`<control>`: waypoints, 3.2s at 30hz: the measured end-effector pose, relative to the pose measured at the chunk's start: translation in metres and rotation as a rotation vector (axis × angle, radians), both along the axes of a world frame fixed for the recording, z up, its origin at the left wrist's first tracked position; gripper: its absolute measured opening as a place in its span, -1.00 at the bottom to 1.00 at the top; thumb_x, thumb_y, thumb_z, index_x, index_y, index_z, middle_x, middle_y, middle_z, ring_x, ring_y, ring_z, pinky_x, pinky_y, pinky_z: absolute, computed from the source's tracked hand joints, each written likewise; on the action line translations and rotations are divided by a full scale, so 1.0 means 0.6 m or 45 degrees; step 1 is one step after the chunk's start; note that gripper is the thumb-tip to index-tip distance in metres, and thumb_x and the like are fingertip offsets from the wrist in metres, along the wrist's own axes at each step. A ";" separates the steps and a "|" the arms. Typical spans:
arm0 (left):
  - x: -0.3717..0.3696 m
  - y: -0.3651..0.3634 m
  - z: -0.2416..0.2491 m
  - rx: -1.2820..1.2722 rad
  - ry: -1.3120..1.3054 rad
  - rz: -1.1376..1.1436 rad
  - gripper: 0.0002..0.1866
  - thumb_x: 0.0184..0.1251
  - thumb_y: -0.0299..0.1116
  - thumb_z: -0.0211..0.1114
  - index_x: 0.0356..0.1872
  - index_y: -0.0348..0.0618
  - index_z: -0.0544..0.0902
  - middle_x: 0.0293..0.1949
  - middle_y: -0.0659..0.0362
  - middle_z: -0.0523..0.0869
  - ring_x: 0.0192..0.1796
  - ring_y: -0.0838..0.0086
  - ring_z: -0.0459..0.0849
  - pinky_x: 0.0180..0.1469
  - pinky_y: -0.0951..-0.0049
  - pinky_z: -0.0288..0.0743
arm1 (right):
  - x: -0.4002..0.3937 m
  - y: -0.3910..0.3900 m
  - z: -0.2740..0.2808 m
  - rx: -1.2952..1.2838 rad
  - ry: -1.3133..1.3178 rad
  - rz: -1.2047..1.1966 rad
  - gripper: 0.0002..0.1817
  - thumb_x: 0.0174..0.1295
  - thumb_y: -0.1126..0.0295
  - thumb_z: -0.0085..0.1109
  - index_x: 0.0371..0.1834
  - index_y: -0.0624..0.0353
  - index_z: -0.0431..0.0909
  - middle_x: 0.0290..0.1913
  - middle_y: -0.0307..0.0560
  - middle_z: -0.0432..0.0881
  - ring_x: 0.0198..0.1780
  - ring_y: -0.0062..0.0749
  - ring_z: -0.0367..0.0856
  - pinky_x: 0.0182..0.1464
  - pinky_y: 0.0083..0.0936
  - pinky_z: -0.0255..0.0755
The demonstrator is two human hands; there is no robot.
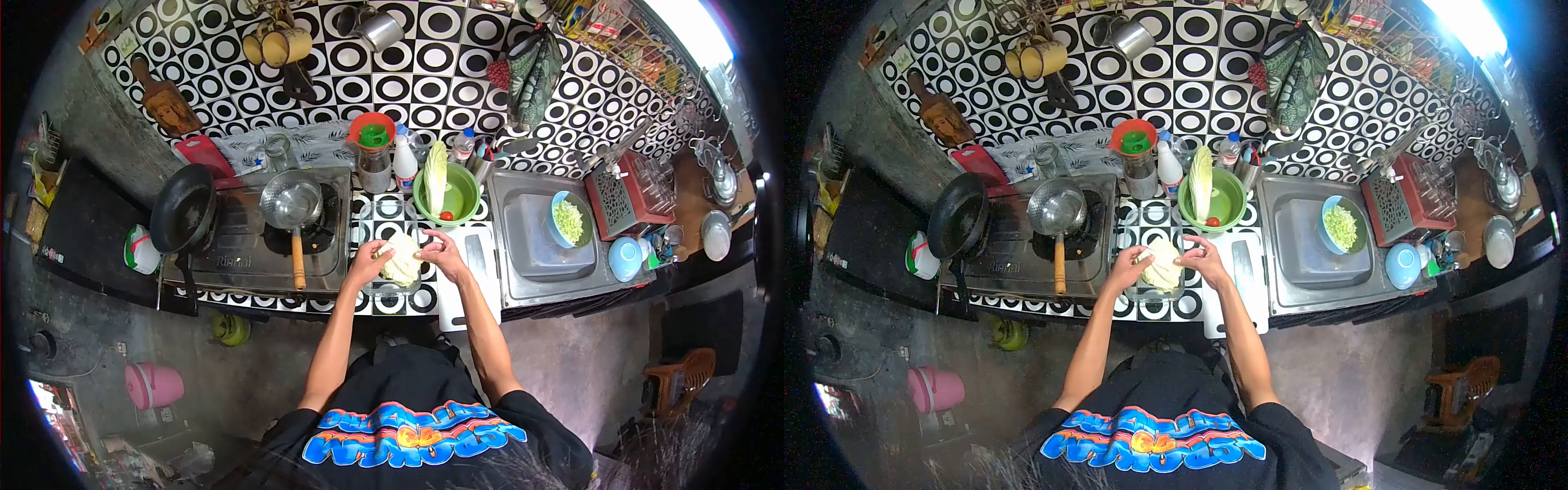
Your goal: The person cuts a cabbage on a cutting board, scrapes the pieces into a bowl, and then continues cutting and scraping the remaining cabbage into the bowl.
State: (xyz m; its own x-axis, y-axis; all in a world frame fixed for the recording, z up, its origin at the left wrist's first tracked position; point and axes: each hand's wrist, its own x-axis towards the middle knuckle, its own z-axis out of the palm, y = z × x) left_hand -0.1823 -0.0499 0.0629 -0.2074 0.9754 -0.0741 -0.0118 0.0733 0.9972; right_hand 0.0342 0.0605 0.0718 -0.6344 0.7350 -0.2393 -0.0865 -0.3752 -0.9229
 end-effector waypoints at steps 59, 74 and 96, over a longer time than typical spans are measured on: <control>0.059 -0.043 -0.027 -0.055 -0.190 0.179 -0.63 0.35 -0.59 0.33 0.16 -0.27 0.54 -0.08 0.15 0.71 -0.08 0.56 0.70 -0.03 0.55 0.57 | 0.019 -0.053 -0.027 0.696 -0.417 -0.156 -0.50 0.08 0.61 0.47 0.15 0.27 0.62 0.03 -0.08 0.71 -0.11 -0.51 0.69 -0.08 -0.54 0.63; 0.328 0.049 -0.090 -0.545 -0.120 -0.045 -0.26 0.32 -0.31 0.42 0.47 -0.28 0.31 0.41 -0.08 0.46 0.26 0.29 0.60 0.22 0.32 0.52 | 0.248 -0.054 -0.105 0.926 -0.953 -0.570 -0.47 0.12 0.33 0.46 0.19 0.21 0.61 0.08 0.17 0.63 -0.08 -0.14 0.67 -0.05 -0.32 0.61; 0.409 0.078 -0.105 -0.185 1.337 -0.147 -0.41 0.25 -0.22 0.36 0.32 -0.12 0.57 0.44 -0.02 0.35 0.49 0.14 0.23 0.41 -0.05 0.09 | 0.367 -0.068 -0.045 0.788 -0.787 -0.392 -0.47 0.45 0.39 -0.11 0.49 0.18 0.29 -0.20 0.48 0.66 -0.11 0.34 0.68 0.03 -0.09 0.50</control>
State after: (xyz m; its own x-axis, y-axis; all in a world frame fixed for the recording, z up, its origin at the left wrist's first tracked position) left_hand 0.0632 -0.0030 0.0002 -0.1419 0.9894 -0.0294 0.8633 0.1383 0.4854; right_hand 0.2546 0.0198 0.0446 -0.2803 0.9597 0.0213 0.4740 0.1577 -0.8663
